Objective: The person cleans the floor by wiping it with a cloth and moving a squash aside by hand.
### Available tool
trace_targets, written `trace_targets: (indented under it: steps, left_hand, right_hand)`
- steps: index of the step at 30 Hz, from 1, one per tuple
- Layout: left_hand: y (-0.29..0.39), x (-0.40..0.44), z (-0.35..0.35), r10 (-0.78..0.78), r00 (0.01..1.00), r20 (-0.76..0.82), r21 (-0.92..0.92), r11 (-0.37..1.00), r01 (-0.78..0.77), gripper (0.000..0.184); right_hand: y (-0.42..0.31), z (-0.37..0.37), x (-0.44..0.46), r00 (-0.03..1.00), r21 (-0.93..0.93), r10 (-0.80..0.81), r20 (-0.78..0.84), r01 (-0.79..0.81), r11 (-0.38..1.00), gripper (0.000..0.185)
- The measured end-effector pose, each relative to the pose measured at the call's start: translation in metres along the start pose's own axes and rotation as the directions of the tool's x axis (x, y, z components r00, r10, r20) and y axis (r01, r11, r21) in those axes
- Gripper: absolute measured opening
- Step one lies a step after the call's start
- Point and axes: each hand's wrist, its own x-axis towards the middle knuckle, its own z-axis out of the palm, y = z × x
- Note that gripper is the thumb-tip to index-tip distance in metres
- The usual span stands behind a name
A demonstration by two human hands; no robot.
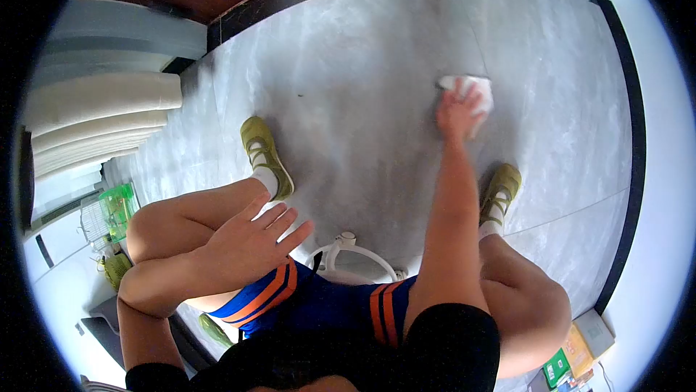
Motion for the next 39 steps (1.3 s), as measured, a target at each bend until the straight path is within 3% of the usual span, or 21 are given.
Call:
trace_targets:
  steps: [2,4,8,12,14,17,19,21,24,25,27,32,39]
  left_hand:
    - [-0.007,0.000,-0.002,-0.014,1.000,0.007,0.033,0.999,0.014,0.044]
    - [-0.018,-0.002,-0.003,-0.010,1.000,0.005,0.052,0.999,0.010,0.045]
    - [-0.034,0.001,-0.007,-0.004,0.999,0.038,0.045,0.999,0.002,0.049]
    - [-0.046,0.002,-0.006,0.014,0.999,0.030,0.073,0.997,-0.016,0.051]
    - [-0.048,0.001,-0.008,-0.010,1.000,-0.021,0.001,1.000,0.010,0.048]
    - [-0.058,-0.002,-0.006,-0.047,0.997,-0.066,-0.034,0.998,0.045,0.048]
    - [-0.067,-0.004,-0.010,-0.088,0.996,-0.002,-0.070,0.994,0.088,0.051]
    - [-0.075,-0.006,-0.026,-0.139,0.979,0.148,-0.130,0.979,0.158,0.058]
    - [-0.088,-0.005,-0.037,-0.223,0.957,0.187,-0.112,0.963,0.246,0.061]
    - [-0.089,-0.005,-0.041,-0.213,0.964,0.161,-0.080,0.970,0.228,0.061]
    - [-0.092,-0.002,-0.049,-0.188,0.973,0.131,-0.016,0.981,0.192,0.062]
    - [-0.081,-0.006,-0.042,-0.118,0.987,0.105,-0.013,0.993,0.120,0.057]
    - [-0.086,0.004,-0.018,-0.166,0.981,0.104,-0.109,0.978,0.177,0.062]
  right_hand:
    - [-0.059,0.019,-0.012,0.966,0.035,-0.250,-0.059,0.252,0.967,0.058]
    - [-0.128,0.016,-0.048,0.876,-0.044,-0.480,0.042,0.481,0.875,0.057]
    - [-0.192,0.008,-0.144,0.570,0.150,-0.799,0.190,0.788,0.597,0.057]
    - [-0.184,0.004,-0.168,0.450,0.266,-0.889,0.082,0.850,0.455,0.058]
    - [-0.173,0.000,-0.161,0.395,0.298,-0.917,0.061,0.869,0.394,0.059]
    - [-0.158,-0.016,-0.151,0.525,0.218,-0.829,0.191,0.801,0.557,0.058]
    - [-0.152,-0.028,-0.138,0.672,0.100,-0.657,0.342,0.669,0.737,0.060]
    - [-0.141,-0.034,-0.123,0.791,0.014,-0.491,0.364,0.522,0.853,0.063]
    - [-0.115,-0.029,-0.081,0.902,-0.058,-0.284,0.326,0.319,0.946,0.068]
    - [-0.112,-0.037,-0.063,0.914,-0.118,-0.188,0.360,0.244,0.963,0.070]
    - [-0.084,-0.015,-0.028,0.965,-0.034,-0.140,0.223,0.152,0.988,0.068]
    - [-0.029,-0.015,0.052,0.987,0.023,-0.014,0.159,0.010,1.000,0.063]
    - [-0.047,0.000,0.094,0.994,-0.013,0.110,-0.025,-0.110,0.994,0.060]
